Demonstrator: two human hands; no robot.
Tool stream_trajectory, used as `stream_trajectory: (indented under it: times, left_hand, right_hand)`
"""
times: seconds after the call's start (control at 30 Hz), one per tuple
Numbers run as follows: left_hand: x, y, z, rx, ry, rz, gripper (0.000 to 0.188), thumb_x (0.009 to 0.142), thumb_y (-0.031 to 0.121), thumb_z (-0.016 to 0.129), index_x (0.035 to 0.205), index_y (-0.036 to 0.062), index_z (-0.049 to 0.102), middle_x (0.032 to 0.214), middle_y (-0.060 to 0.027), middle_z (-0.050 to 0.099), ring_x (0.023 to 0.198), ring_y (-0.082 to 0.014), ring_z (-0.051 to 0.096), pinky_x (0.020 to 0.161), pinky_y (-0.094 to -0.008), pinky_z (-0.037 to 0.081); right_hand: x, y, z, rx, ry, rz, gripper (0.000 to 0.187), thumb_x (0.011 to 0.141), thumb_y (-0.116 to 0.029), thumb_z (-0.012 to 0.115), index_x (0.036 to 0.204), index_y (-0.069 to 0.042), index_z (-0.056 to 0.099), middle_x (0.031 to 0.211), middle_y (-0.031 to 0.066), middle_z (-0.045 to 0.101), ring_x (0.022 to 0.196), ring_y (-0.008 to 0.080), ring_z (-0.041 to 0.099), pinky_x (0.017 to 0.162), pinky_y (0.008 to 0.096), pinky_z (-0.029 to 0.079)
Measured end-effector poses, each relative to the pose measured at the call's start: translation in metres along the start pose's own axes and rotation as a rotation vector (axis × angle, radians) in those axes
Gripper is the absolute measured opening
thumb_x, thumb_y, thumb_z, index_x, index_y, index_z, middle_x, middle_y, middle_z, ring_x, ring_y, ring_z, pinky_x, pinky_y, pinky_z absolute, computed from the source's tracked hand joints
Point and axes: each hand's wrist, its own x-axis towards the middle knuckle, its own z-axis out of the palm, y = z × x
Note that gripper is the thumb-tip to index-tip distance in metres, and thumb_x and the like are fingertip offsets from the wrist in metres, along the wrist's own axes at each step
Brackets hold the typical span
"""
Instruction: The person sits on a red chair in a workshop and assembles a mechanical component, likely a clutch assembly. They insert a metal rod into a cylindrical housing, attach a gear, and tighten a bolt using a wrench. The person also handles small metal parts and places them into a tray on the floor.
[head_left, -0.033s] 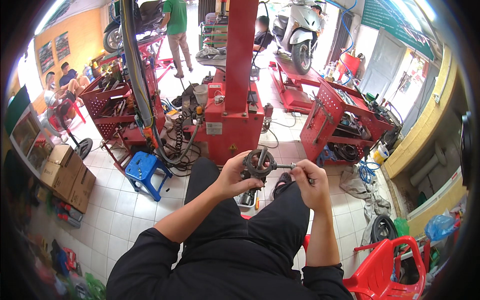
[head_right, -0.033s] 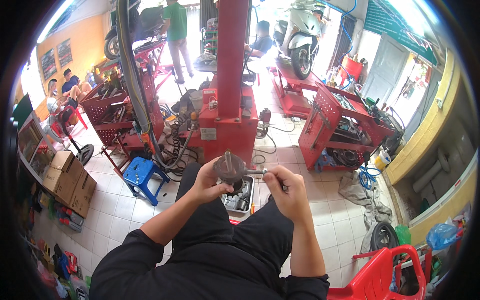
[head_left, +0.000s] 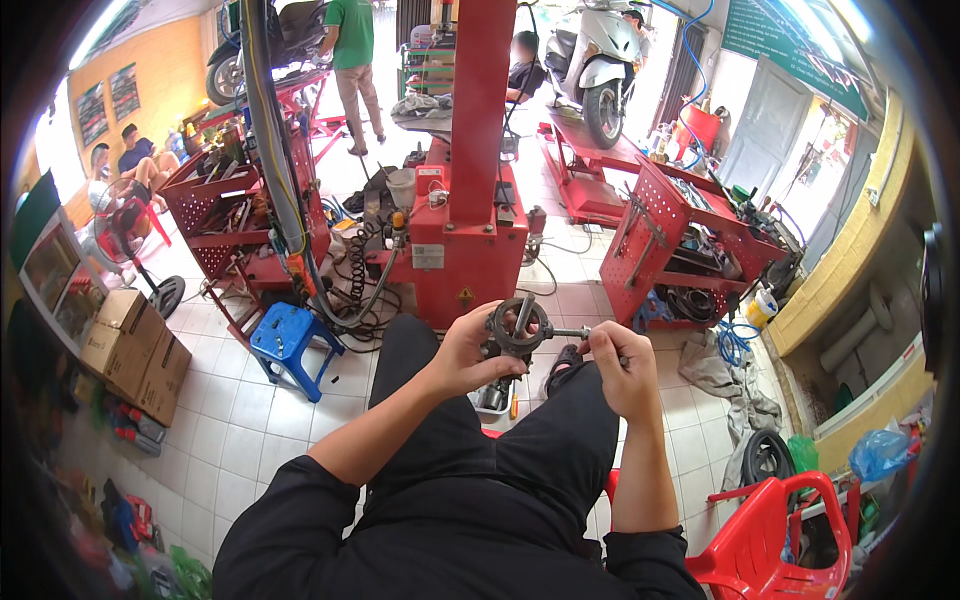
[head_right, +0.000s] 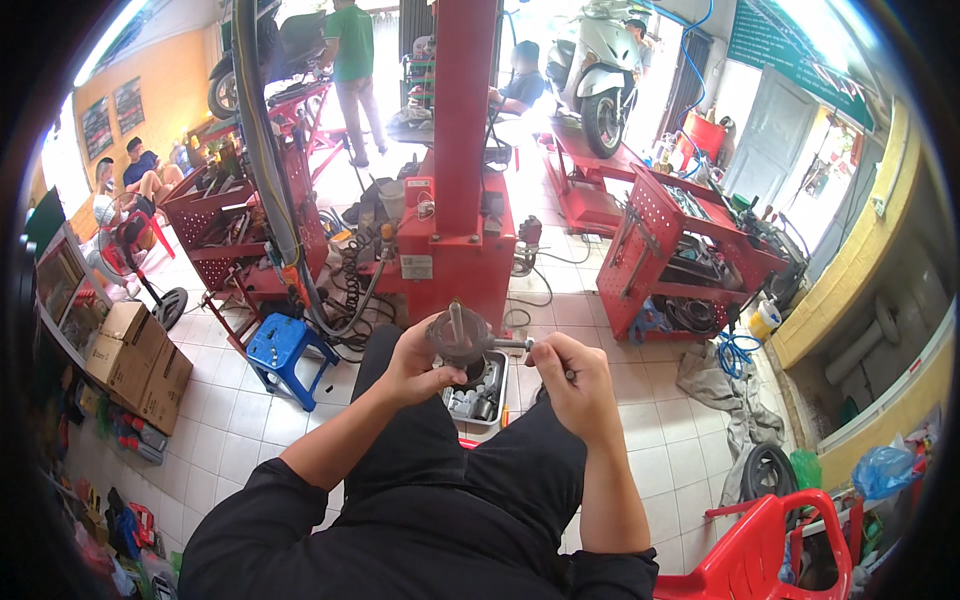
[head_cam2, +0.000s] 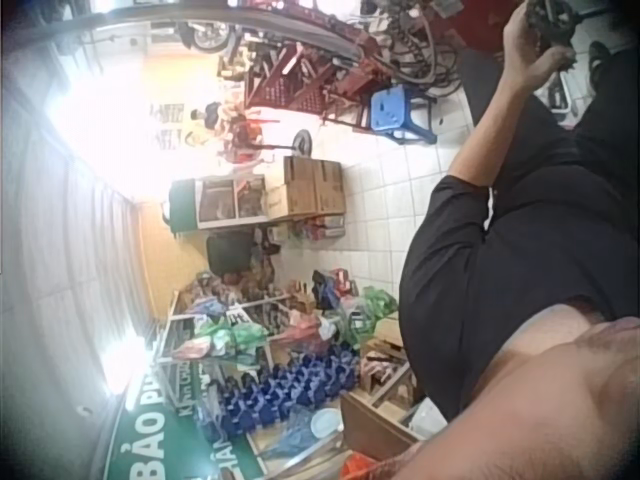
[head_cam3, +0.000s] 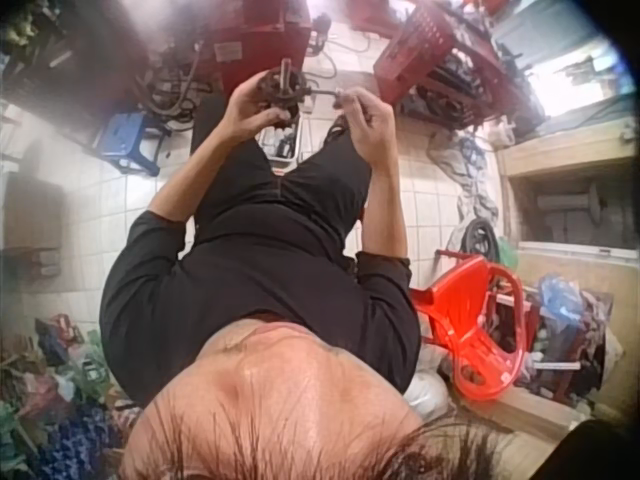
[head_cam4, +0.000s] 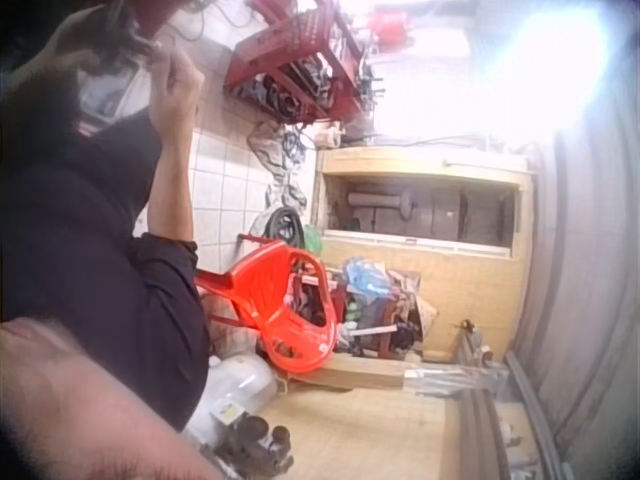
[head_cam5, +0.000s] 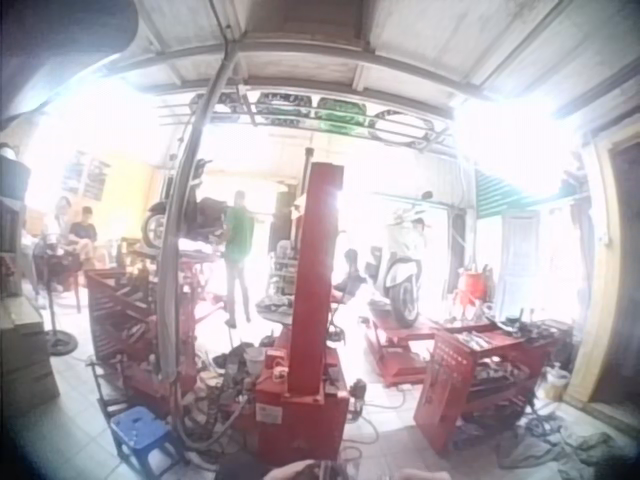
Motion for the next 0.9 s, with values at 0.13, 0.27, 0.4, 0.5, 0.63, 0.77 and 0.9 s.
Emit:
stream_trajectory:
  times: [0.13, 0.27, 0.4, 0.5, 0.63, 0.77, 0.9]
  left_hand:
    - [-0.001, 0.000, 0.001, -0.012, 0.009, -0.010, 0.044, 0.069, 0.006, 0.078, 0.107, 0.0002, 0.058, 0.103, -0.0072, 0.058, 0.094, -0.0150, 0.058, 0.083, -0.0303, 0.047]
    - [0.000, 0.001, 0.002, -0.020, 0.000, 0.001, 0.043, 0.069, 0.006, 0.078, 0.106, 0.0003, 0.058, 0.102, -0.0070, 0.058, 0.095, -0.0147, 0.057, 0.083, -0.0300, 0.046]
    - [0.000, 0.001, 0.001, 0.006, -0.002, 0.002, 0.042, 0.068, 0.007, 0.078, 0.105, 0.0006, 0.058, 0.102, -0.0073, 0.058, 0.096, -0.0149, 0.057, 0.083, -0.0300, 0.046]
    - [0.000, 0.001, 0.002, -0.002, 0.001, 0.004, 0.042, 0.068, 0.008, 0.078, 0.105, 0.0006, 0.059, 0.103, -0.0076, 0.058, 0.096, -0.0154, 0.057, 0.084, -0.0301, 0.046]
    - [0.000, 0.001, 0.002, -0.013, 0.004, -0.007, 0.042, 0.068, 0.008, 0.078, 0.105, 0.0006, 0.059, 0.105, -0.0080, 0.058, 0.097, -0.0159, 0.057, 0.085, -0.0305, 0.045]
    - [0.000, 0.002, 0.001, -0.009, -0.014, 0.001, 0.041, 0.068, 0.008, 0.078, 0.105, 0.0004, 0.059, 0.106, -0.0083, 0.058, 0.098, -0.0164, 0.057, 0.086, -0.0311, 0.045]
    - [0.000, 0.003, 0.003, -0.003, -0.010, -0.002, 0.041, 0.069, 0.007, 0.078, 0.105, 0.0001, 0.059, 0.106, -0.0079, 0.057, 0.099, -0.0162, 0.057, 0.087, -0.0312, 0.046]
  right_hand:
    - [-0.001, -0.011, 0.002, 0.066, 0.007, 0.049, 0.012, 0.088, -0.011, 0.058, 0.091, 0.000, 0.057, 0.055, -0.0022, 0.041, 0.052, 0.0027, 0.032, 0.046, 0.0220, 0.025]
    - [-0.001, 0.000, 0.001, 0.009, 0.005, -0.018, 0.011, 0.088, -0.011, 0.058, 0.090, 0.000, 0.057, 0.054, -0.0029, 0.041, 0.052, 0.0026, 0.031, 0.046, 0.0216, 0.024]
    - [-0.001, -0.006, -0.001, 0.083, 0.013, 0.057, 0.011, 0.088, -0.010, 0.058, 0.090, 0.000, 0.057, 0.055, -0.0031, 0.042, 0.053, 0.0027, 0.031, 0.046, 0.0213, 0.025]
    - [-0.002, -0.011, 0.001, 0.062, 0.004, 0.022, 0.011, 0.088, -0.010, 0.058, 0.090, 0.001, 0.057, 0.055, -0.0031, 0.042, 0.053, 0.0025, 0.032, 0.046, 0.0213, 0.025]
    - [-0.001, -0.005, 0.000, 0.050, 0.013, 0.076, 0.011, 0.089, -0.010, 0.058, 0.090, 0.001, 0.058, 0.055, -0.0035, 0.042, 0.053, 0.0025, 0.032, 0.047, 0.0210, 0.025]
    - [-0.001, -0.014, 0.001, 0.067, -0.011, 0.030, 0.011, 0.089, -0.011, 0.058, 0.092, 0.000, 0.058, 0.055, -0.0039, 0.040, 0.052, 0.0026, 0.032, 0.047, 0.0213, 0.024]
    - [-0.001, -0.001, 0.001, 0.045, -0.007, 0.020, 0.012, 0.088, -0.011, 0.059, 0.096, -0.002, 0.056, 0.054, -0.0041, 0.039, 0.051, 0.0022, 0.030, 0.046, 0.0221, 0.022]
